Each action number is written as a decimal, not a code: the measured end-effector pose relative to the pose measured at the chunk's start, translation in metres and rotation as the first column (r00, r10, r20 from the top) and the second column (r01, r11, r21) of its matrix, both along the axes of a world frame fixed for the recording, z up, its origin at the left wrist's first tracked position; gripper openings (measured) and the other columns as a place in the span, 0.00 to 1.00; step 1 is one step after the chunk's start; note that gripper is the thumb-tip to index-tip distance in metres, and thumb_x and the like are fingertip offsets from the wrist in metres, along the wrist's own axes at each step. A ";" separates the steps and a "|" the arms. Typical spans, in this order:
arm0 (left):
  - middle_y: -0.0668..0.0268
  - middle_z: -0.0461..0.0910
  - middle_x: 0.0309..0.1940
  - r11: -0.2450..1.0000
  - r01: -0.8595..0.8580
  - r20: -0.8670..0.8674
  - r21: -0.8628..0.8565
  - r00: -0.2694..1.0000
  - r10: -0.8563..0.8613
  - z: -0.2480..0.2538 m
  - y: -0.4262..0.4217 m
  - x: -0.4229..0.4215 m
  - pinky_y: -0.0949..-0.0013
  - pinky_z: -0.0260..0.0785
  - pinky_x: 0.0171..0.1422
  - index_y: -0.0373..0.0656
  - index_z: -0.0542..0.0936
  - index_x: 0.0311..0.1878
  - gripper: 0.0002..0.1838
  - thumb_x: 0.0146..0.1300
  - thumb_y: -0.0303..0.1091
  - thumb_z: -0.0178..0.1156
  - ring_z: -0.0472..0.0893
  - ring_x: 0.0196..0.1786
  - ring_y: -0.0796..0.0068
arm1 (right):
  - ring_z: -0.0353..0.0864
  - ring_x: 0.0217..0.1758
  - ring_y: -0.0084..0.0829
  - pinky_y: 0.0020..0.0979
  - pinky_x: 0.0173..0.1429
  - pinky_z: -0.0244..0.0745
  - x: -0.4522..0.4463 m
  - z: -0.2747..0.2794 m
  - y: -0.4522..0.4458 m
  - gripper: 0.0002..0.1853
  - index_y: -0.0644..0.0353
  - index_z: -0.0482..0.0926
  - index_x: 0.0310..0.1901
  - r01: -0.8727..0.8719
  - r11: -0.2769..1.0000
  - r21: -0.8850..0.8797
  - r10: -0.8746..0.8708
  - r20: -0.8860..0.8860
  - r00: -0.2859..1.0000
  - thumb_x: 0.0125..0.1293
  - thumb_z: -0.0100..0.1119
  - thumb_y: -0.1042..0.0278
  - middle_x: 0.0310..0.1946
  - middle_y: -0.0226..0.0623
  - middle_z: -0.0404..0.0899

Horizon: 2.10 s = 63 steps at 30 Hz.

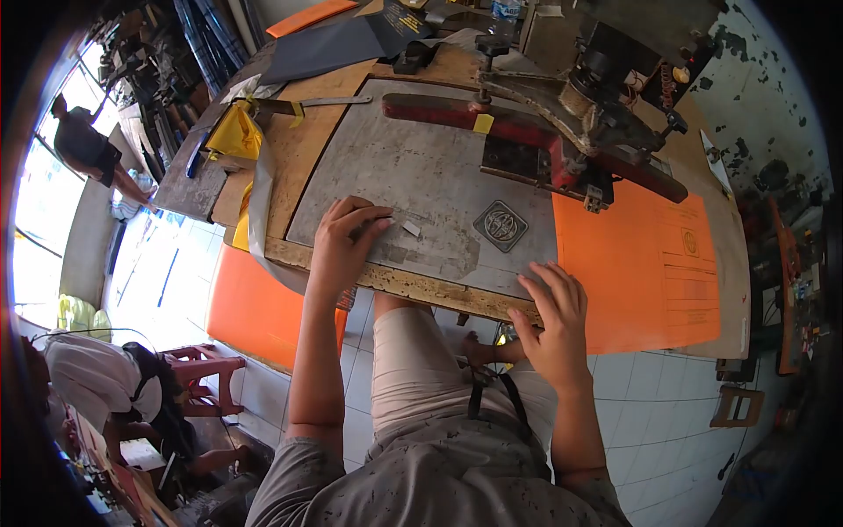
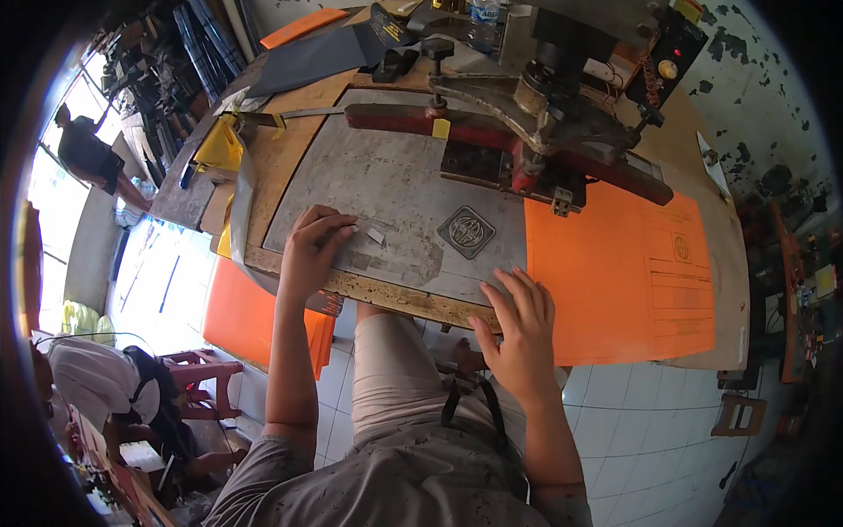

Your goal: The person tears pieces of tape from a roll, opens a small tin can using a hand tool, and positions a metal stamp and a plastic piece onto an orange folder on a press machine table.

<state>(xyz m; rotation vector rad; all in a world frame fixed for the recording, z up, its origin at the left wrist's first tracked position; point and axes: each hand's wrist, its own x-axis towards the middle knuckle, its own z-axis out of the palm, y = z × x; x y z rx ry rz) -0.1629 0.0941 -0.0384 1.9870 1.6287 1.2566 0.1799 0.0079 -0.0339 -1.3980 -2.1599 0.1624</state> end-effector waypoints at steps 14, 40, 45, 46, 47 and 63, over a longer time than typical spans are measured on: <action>0.65 0.87 0.51 0.996 -0.076 -0.134 0.045 0.988 0.082 -0.011 0.003 -0.003 0.55 0.69 0.73 0.46 0.93 0.50 0.08 0.72 0.33 0.70 0.82 0.59 0.58 | 0.72 0.78 0.54 0.53 0.81 0.66 -0.052 -0.009 0.041 0.32 0.67 0.78 0.72 0.101 0.994 0.050 -0.106 0.097 0.990 0.75 0.73 0.54 0.72 0.53 0.74; 0.59 0.89 0.54 0.929 0.367 0.205 0.044 0.907 -0.368 0.027 -0.043 0.062 0.57 0.78 0.68 0.41 0.90 0.53 0.12 0.67 0.24 0.74 0.87 0.61 0.59 | 0.86 0.65 0.45 0.42 0.70 0.79 -0.040 0.018 0.018 0.14 0.62 0.86 0.56 -0.035 0.999 0.040 0.048 -0.406 0.913 0.70 0.75 0.73 0.57 0.40 0.86; 0.56 0.90 0.51 0.893 0.449 0.475 0.030 0.780 -0.408 0.024 -0.087 0.106 0.60 0.81 0.65 0.37 0.89 0.54 0.13 0.67 0.22 0.75 0.89 0.59 0.62 | 0.90 0.48 0.35 0.32 0.49 0.83 -0.027 0.037 -0.021 0.08 0.65 0.87 0.50 -0.141 0.990 -0.019 0.098 -0.628 0.772 0.72 0.73 0.76 0.47 0.42 0.88; 0.55 0.90 0.51 0.888 0.456 0.481 0.047 0.769 -0.421 0.022 -0.091 0.112 0.60 0.81 0.65 0.37 0.89 0.54 0.14 0.66 0.21 0.76 0.89 0.59 0.62 | 0.90 0.47 0.34 0.32 0.48 0.83 -0.025 0.040 -0.027 0.08 0.65 0.87 0.49 -0.146 0.989 -0.025 0.096 -0.647 0.757 0.72 0.73 0.76 0.46 0.41 0.89; 0.55 0.90 0.51 0.884 0.463 0.487 0.063 0.759 -0.432 0.021 -0.094 0.117 0.60 0.81 0.65 0.37 0.89 0.54 0.14 0.66 0.20 0.76 0.89 0.59 0.62 | 0.90 0.47 0.34 0.33 0.47 0.82 -0.022 0.042 -0.032 0.08 0.65 0.87 0.49 -0.152 0.988 -0.031 0.093 -0.665 0.741 0.72 0.73 0.77 0.46 0.41 0.89; 0.60 0.89 0.53 0.819 0.436 -0.016 0.373 0.886 -0.464 0.023 -0.107 0.140 0.61 0.87 0.53 0.37 0.91 0.52 0.22 0.50 0.17 0.75 0.91 0.53 0.61 | 0.86 0.37 0.40 0.37 0.40 0.80 -0.002 0.056 -0.045 0.09 0.64 0.85 0.42 -0.071 0.993 0.099 0.108 -0.444 0.889 0.61 0.74 0.80 0.38 0.39 0.85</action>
